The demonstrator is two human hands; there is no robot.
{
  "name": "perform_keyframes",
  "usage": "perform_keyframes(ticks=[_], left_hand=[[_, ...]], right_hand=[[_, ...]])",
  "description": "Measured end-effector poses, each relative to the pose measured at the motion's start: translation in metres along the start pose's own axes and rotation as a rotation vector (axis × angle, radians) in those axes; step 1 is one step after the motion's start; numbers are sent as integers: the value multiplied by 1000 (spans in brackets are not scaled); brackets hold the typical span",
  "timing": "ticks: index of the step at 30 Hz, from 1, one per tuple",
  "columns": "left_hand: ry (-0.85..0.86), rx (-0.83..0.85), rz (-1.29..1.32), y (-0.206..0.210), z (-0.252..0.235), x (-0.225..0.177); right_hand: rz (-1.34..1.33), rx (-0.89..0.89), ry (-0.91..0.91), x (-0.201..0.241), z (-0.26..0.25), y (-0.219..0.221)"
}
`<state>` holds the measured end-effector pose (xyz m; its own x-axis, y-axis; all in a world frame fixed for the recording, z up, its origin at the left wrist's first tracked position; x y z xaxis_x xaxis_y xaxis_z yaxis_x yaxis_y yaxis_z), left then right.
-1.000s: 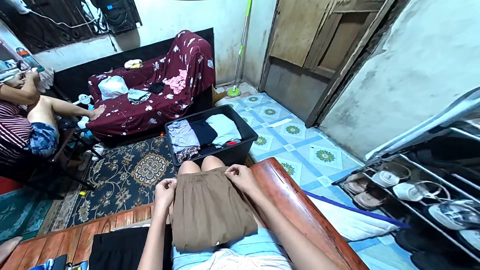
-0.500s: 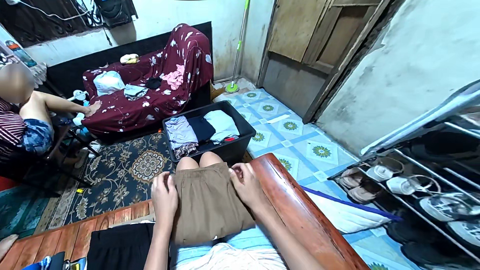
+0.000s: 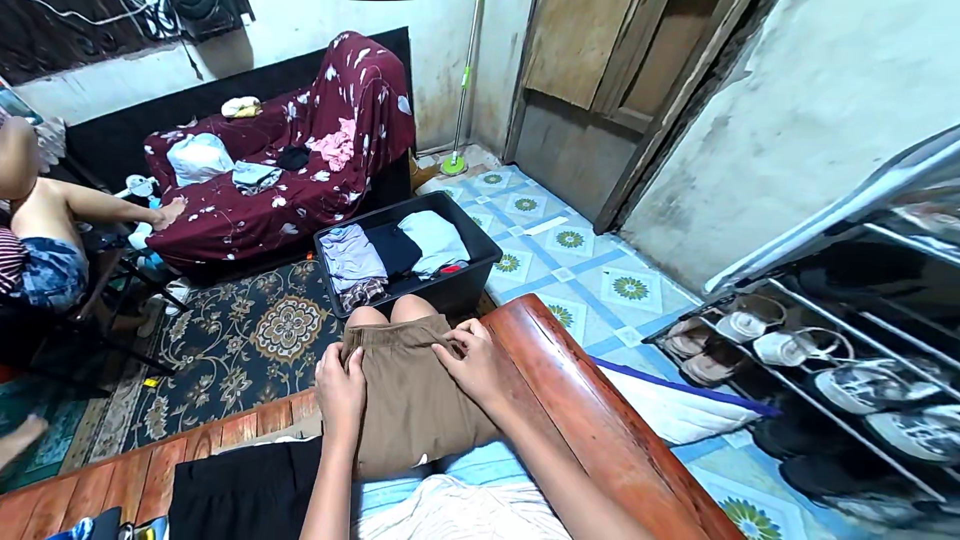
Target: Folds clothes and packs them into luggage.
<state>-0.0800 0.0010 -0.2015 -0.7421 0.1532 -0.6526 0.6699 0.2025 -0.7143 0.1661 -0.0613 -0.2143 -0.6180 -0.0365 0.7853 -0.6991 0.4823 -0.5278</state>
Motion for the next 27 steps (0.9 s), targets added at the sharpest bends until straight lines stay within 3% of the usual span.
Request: perform_keyframes(ticks=[6, 8, 12, 17, 22, 24, 27], left_hand=[[-376, 222, 84, 4, 4, 35], [-513, 368, 206, 1, 18, 48], [-624, 436, 340, -9, 42, 47], [-608, 324, 613, -4, 50, 38], [-425, 229, 579, -22, 68, 26], [-423, 247, 552, -32, 75, 20], [-473, 369, 489, -32, 81, 25]], right_hand=[[-89, 249, 419, -41, 1, 11], [-122, 342, 491, -39, 10, 6], [-114, 461, 544, -31, 18, 8], [-269, 403, 487, -23, 22, 20], [-402, 316, 351, 17, 47, -9], [-485, 300, 385, 25, 51, -17], [-523, 328, 531, 3, 55, -10]])
Point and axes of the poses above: each hand's wrist, its own z-axis away from the middle knuckle, its own y-axis out of the palm, x = y × z, the point moved 7 cm from there along -z, towards the middle knuckle, and after that the axes turned 1 degree about -z, right-handed, at the moved point
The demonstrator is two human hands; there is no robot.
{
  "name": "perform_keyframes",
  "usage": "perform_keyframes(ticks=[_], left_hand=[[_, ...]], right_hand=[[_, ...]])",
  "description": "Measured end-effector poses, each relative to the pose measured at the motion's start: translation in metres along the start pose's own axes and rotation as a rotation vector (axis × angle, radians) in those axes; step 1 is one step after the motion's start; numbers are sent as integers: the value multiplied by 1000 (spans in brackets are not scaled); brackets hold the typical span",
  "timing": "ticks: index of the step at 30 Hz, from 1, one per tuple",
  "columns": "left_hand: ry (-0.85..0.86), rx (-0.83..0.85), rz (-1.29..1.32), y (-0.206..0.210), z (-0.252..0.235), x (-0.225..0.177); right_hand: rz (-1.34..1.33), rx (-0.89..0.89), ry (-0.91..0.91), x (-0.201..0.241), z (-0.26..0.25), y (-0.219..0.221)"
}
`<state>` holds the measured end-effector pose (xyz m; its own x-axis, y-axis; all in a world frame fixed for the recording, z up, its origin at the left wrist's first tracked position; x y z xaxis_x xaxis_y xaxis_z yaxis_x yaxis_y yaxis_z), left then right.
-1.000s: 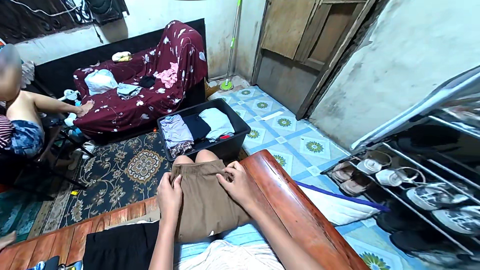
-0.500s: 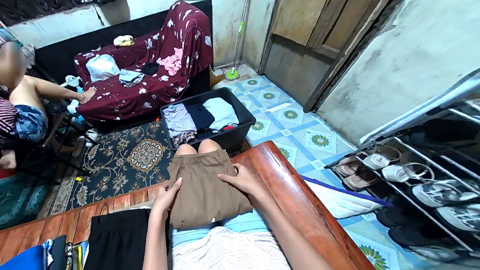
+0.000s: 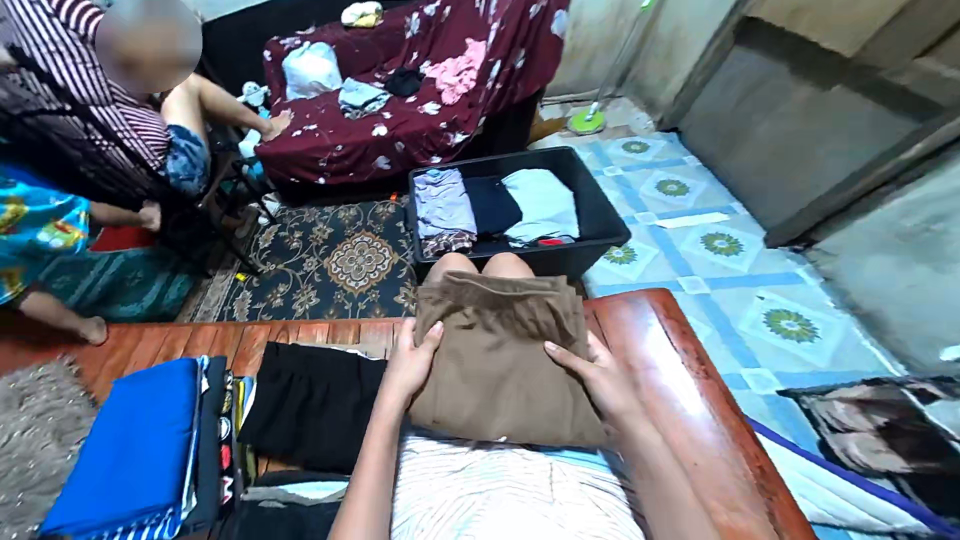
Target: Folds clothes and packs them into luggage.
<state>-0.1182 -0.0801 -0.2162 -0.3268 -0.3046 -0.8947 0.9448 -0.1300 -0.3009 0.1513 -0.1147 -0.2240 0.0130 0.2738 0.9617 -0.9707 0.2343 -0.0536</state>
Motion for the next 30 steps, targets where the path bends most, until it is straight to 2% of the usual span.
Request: perform_keyframes(ticks=[2, 7, 12, 16, 20, 23, 26, 30], left_hand=[[-61, 69, -15, 7, -16, 21], [-81, 118, 151, 12, -26, 33], [-80, 104, 242, 6, -1, 12], [-53, 86, 273, -12, 8, 7], [-38, 39, 281, -45, 33, 8], [-10, -56, 275, -77, 49, 15], [3, -169, 329, -108, 66, 22], [53, -375, 420, -157, 88, 22]], right_hand=[[10, 19, 84, -22, -10, -3], [19, 29, 106, -26, -16, -2], [37, -40, 42, -29, -15, -6], [32, -23, 21, -13, 1, 14], [8, 80, -1, -5, 10, 41], [17, 184, -25, 8, 14, 72], [70, 322, -56, 34, 9, 107], [169, 554, -195, 82, -5, 170]])
Point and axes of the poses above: each hand's wrist, its own z-axis away from the middle knuckle, its own y-axis out of the palm, x = y × z, the point moved 7 cm from there along -z, towards the middle knuckle, and after that the axes turned 1 degree about -z, right-handed, at the moved point
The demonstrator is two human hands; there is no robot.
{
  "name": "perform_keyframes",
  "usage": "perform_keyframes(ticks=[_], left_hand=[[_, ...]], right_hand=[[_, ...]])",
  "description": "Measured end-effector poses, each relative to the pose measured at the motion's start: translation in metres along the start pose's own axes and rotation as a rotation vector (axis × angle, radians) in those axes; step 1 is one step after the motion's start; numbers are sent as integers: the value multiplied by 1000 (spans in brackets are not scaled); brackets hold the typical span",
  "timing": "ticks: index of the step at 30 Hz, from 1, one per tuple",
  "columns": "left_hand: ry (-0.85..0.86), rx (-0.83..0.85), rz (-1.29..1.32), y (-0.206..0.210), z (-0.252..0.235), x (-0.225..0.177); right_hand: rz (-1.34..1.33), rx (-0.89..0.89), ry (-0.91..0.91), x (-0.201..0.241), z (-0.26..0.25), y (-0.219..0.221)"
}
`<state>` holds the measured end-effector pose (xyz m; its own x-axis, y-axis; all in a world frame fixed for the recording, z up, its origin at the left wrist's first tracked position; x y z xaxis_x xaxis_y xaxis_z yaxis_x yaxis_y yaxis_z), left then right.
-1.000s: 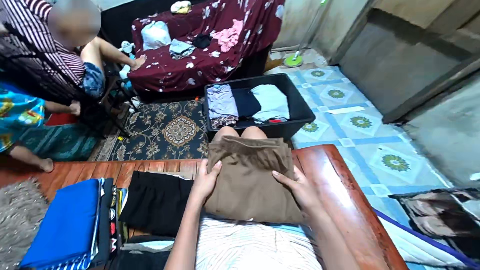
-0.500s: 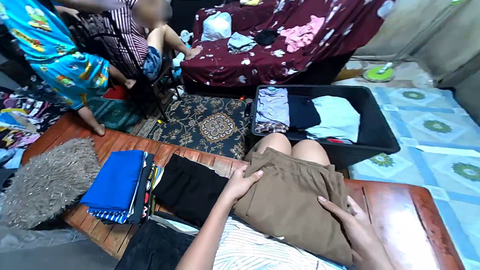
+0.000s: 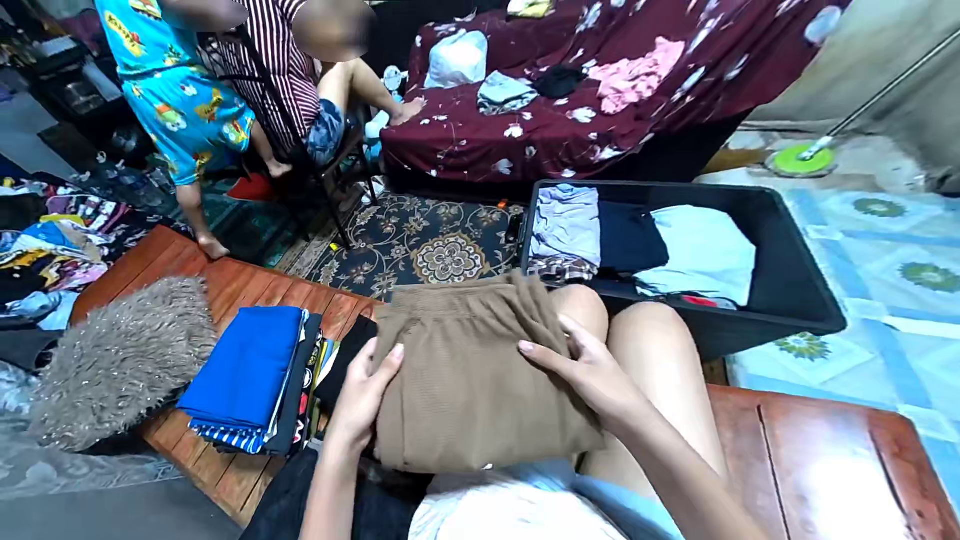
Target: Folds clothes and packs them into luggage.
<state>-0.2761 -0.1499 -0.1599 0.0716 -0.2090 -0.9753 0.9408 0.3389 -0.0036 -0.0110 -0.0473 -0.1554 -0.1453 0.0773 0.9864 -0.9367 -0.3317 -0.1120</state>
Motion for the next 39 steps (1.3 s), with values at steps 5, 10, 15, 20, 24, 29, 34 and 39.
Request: perform_keyframes(ticks=[5, 10, 15, 20, 24, 29, 34, 39], left_hand=[[54, -244, 12, -45, 6, -17], [-20, -191, 54, -14, 2, -1], [-122, 1, 17, 47, -17, 26], [-139, -7, -5, 60, -35, 9], [-43, -126, 60, 30, -42, -25], [22, -300, 8, -25, -28, -39], [-77, -361, -29, -61, -2, -16], [-39, -519, -2, -107, 46, -37]], right_hand=[[8, 163, -120, 26, -38, 45], [-107, 145, 50, -14, -34, 21], [-148, -15, 163, -59, -1, -36], [-89, -71, 143, -39, -13, -55], [-30, -14, 25, 12, -55, -26], [-77, 147, -11, 33, -84, 33], [-98, 281, 88, 10, -81, 84], [43, 521, -26, 74, -78, 157]])
Point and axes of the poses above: each hand's wrist, its own z-axis away from the middle knuckle, its own y-axis out of the palm, x = y × z, the point moved 7 cm from there along -z, towards the middle knuckle, and after that the axes turned 1 degree about -z, right-handed, at the moved point
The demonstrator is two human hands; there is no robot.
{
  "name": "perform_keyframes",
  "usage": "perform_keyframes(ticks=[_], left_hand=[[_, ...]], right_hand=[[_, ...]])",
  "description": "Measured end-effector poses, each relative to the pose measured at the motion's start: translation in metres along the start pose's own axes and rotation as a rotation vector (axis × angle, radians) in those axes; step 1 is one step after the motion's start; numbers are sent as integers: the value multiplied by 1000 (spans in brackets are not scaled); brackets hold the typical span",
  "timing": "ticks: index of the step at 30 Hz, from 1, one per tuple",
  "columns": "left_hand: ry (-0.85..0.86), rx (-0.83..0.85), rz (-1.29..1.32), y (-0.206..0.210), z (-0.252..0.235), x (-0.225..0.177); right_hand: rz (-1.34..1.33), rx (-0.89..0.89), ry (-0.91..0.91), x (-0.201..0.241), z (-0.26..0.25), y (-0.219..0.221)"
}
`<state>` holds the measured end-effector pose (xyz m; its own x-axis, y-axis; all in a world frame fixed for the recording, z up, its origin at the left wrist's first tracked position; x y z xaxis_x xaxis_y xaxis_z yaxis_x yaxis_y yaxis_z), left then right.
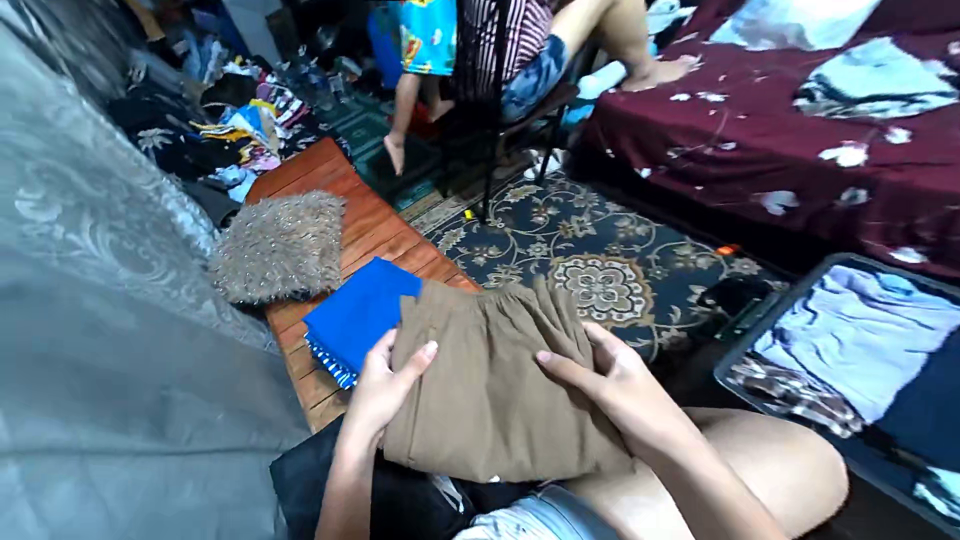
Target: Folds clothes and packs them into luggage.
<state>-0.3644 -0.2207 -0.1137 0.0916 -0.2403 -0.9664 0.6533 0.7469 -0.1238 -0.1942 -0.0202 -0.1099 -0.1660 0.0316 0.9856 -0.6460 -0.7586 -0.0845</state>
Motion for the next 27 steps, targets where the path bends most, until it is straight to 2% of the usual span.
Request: perform_keyframes(ticks=[5, 8, 11, 14, 17, 20, 24, 27], left_hand=[[133, -376, -52, -119, 49, -39], [104, -608, -116, -188, 67, -44], [50, -845, -207, -229, 68, -47], [-9, -950, -357, -249, 60, -43], [-52, -945, -484, -261, 50, -46], [-63, -915, -608, -271, 54, -71], [-138, -851, -839, -286, 58, -97], [-158, -827, -858, -276, 41, -81]], right_hand=[[-69, 370, -68, 74, -39, 111], [-116, 572, -71, 98, -64, 197], [-136, 642, -52, 94, -94, 272], [-107, 660, -8, 72, -109, 317], [-83, 718, 28, 48, -106, 338], [-76, 784, -5, 36, -102, 339], [-22, 818, -66, 29, -84, 314], [-94, 937, 39, 7, -37, 286]])
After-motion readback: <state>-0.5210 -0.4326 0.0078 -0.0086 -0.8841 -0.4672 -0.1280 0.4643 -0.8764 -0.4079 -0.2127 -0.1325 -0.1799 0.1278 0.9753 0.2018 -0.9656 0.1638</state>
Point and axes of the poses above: each hand's wrist, its own z-axis away from the middle knuckle, its own y-axis out of the palm, x = y × z, the point moved 7 cm from there along -z, towards the middle knuckle, and after that the axes turned 1 degree about -z, right-handed, at the moved point
